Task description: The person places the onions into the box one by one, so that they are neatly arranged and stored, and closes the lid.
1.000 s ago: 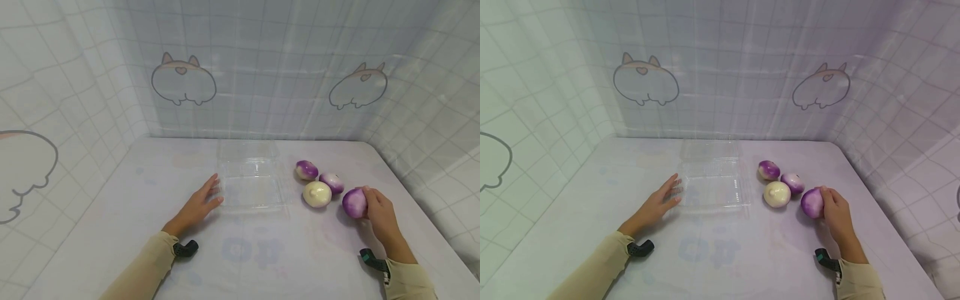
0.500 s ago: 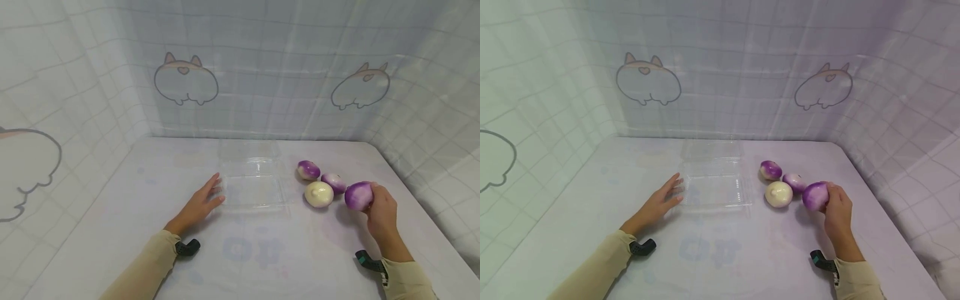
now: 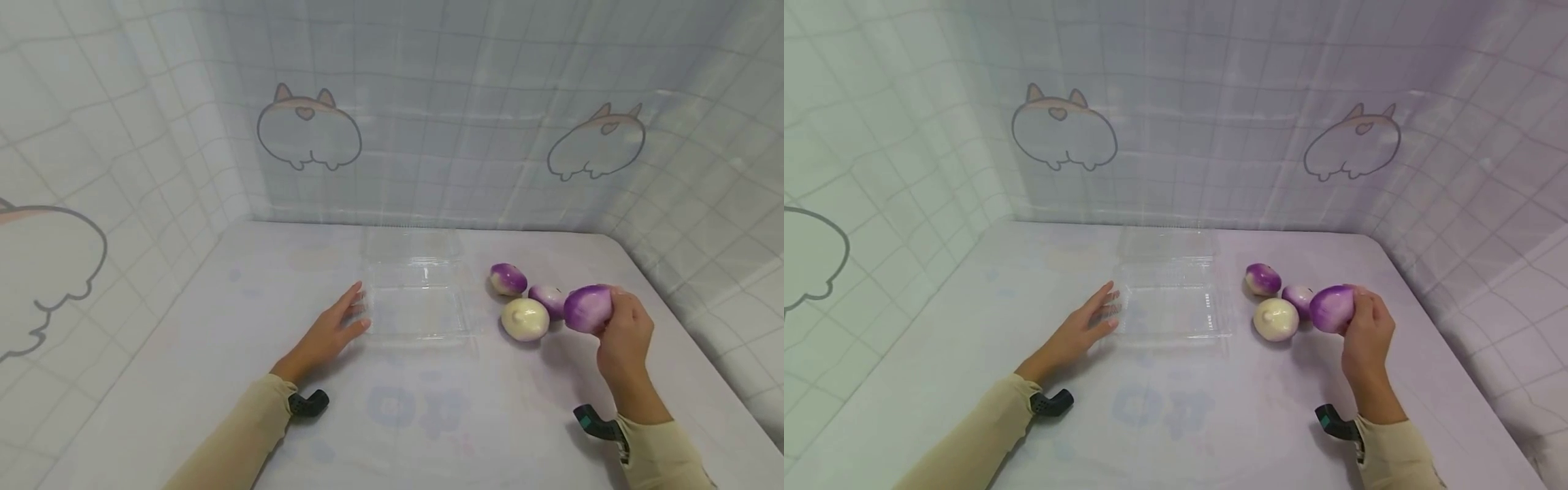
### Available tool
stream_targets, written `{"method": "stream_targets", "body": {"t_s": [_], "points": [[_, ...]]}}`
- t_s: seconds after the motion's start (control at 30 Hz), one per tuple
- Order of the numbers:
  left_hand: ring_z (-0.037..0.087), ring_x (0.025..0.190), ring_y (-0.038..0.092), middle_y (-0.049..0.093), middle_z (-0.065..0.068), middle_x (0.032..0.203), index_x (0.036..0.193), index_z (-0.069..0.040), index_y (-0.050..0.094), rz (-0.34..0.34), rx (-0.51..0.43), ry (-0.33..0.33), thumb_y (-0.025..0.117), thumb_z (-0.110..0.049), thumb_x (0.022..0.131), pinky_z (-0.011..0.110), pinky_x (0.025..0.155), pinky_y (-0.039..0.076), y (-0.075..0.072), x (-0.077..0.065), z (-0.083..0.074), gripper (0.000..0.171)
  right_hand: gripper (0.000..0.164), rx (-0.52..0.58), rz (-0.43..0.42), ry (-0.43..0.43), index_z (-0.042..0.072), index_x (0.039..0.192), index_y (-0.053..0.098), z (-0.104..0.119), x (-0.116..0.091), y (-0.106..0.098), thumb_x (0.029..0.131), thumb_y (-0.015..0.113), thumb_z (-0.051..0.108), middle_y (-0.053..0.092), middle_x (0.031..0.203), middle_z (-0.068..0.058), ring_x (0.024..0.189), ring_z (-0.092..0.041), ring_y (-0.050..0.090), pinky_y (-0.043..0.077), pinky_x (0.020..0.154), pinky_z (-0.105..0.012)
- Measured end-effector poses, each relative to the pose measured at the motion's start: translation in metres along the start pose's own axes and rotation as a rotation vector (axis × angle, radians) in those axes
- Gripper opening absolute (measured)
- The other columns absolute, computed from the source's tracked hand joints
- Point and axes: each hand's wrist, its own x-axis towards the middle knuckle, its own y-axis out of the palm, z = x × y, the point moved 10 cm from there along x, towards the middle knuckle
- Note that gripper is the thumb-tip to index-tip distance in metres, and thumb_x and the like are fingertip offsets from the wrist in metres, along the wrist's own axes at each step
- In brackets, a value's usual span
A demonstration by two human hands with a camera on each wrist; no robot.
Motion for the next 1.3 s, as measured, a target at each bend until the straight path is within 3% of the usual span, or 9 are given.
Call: {"method": "stream_targets", "body": {"t_s": [0.23, 0.37, 0.47, 0.63, 0.73, 0.8, 0.97, 1.1, 1.3], "points": [[0.029, 0.139, 0.045, 0.034, 0.008, 0.160, 0.163, -0.023, 0.014, 0.003, 0.008, -0.001, 0.060, -0.041, 0.101, 0.053, 0.114, 0.031, 0.000, -0.001, 0.002, 0.079, 0.024, 0.017, 0.065, -0.005, 0.006, 0.102, 0.070, 0.002, 0.000, 0.023, 0.104, 0.055, 0.025, 0.060, 0.102, -0.007, 0.082, -0.016, 0.058, 0.055, 0.054, -0.022], [0.030, 0.139, 0.044, 0.034, 0.009, 0.160, 0.163, -0.018, 0.014, 0.003, -0.009, 0.000, 0.060, -0.039, 0.101, 0.055, 0.114, 0.031, 0.001, -0.002, 0.002, 0.079, 0.029, 0.021, 0.215, 0.016, 0.007, 0.112, 0.070, 0.001, -0.002, 0.047, 0.106, 0.050, 0.027, 0.060, 0.111, -0.004, 0.093, -0.015, 0.057, 0.056, 0.063, -0.021], [0.030, 0.139, 0.044, 0.034, 0.009, 0.160, 0.163, -0.018, 0.015, 0.000, -0.020, -0.008, 0.062, -0.036, 0.101, 0.054, 0.114, 0.031, 0.000, -0.002, 0.002, 0.079, 0.031, 0.036, 0.368, 0.034, 0.008, 0.119, 0.066, 0.000, -0.005, 0.067, 0.108, 0.044, 0.027, 0.054, 0.123, -0.003, 0.110, -0.015, 0.052, 0.054, 0.079, -0.020], [0.034, 0.139, 0.044, 0.033, 0.014, 0.160, 0.162, -0.017, 0.015, -0.002, -0.029, -0.023, 0.062, -0.028, 0.101, 0.057, 0.114, 0.030, 0.000, -0.004, -0.002, 0.079, 0.034, 0.035, 0.556, 0.107, 0.008, 0.130, 0.045, -0.005, -0.014, 0.093, 0.109, 0.039, 0.034, 0.033, 0.142, -0.006, 0.136, -0.021, 0.031, 0.032, 0.114, -0.032], [0.039, 0.139, 0.042, 0.032, 0.020, 0.159, 0.162, -0.011, 0.014, 0.011, -0.033, -0.037, 0.060, -0.023, 0.102, 0.058, 0.114, 0.029, -0.002, -0.008, -0.020, 0.077, 0.048, 0.001, 0.613, 0.181, 0.007, 0.142, 0.029, -0.013, -0.019, 0.102, 0.109, 0.038, 0.040, 0.017, 0.153, -0.011, 0.145, -0.025, 0.017, 0.013, 0.122, -0.039], [0.037, 0.139, 0.042, 0.032, 0.018, 0.159, 0.162, -0.012, 0.014, 0.017, -0.032, -0.041, 0.060, -0.026, 0.102, 0.057, 0.114, 0.029, -0.002, -0.008, -0.020, 0.077, 0.055, -0.019, 0.628, 0.226, 0.007, 0.147, 0.023, -0.017, -0.021, 0.106, 0.108, 0.038, 0.042, 0.014, 0.155, -0.011, 0.148, -0.026, 0.012, 0.008, 0.122, -0.042], [0.029, 0.139, 0.044, 0.034, 0.007, 0.160, 0.163, -0.020, 0.014, 0.012, -0.018, -0.027, 0.060, -0.042, 0.101, 0.055, 0.114, 0.031, 0.002, -0.004, -0.001, 0.080, 0.057, -0.013, 0.605, 0.303, 0.009, 0.147, 0.028, -0.024, -0.025, 0.108, 0.106, 0.045, 0.044, 0.026, 0.147, -0.001, 0.141, -0.022, 0.023, 0.018, 0.121, -0.036], [0.029, 0.139, 0.044, 0.034, 0.008, 0.160, 0.163, -0.019, 0.014, 0.015, -0.016, -0.022, 0.060, -0.042, 0.101, 0.055, 0.114, 0.032, 0.002, -0.004, -0.001, 0.081, 0.052, -0.001, 0.596, 0.320, 0.011, 0.142, 0.034, -0.024, -0.027, 0.113, 0.105, 0.048, 0.044, 0.031, 0.143, 0.002, 0.135, -0.018, 0.030, 0.028, 0.116, -0.032], [0.029, 0.139, 0.045, 0.035, 0.008, 0.160, 0.163, -0.020, 0.014, 0.006, -0.015, -0.020, 0.060, -0.041, 0.101, 0.054, 0.113, 0.033, 0.000, -0.005, 0.002, 0.080, 0.044, 0.018, 0.545, 0.347, 0.012, 0.130, 0.045, -0.028, -0.026, 0.121, 0.102, 0.055, 0.044, 0.039, 0.133, 0.002, 0.120, -0.015, 0.045, 0.051, 0.092, -0.026]]}}
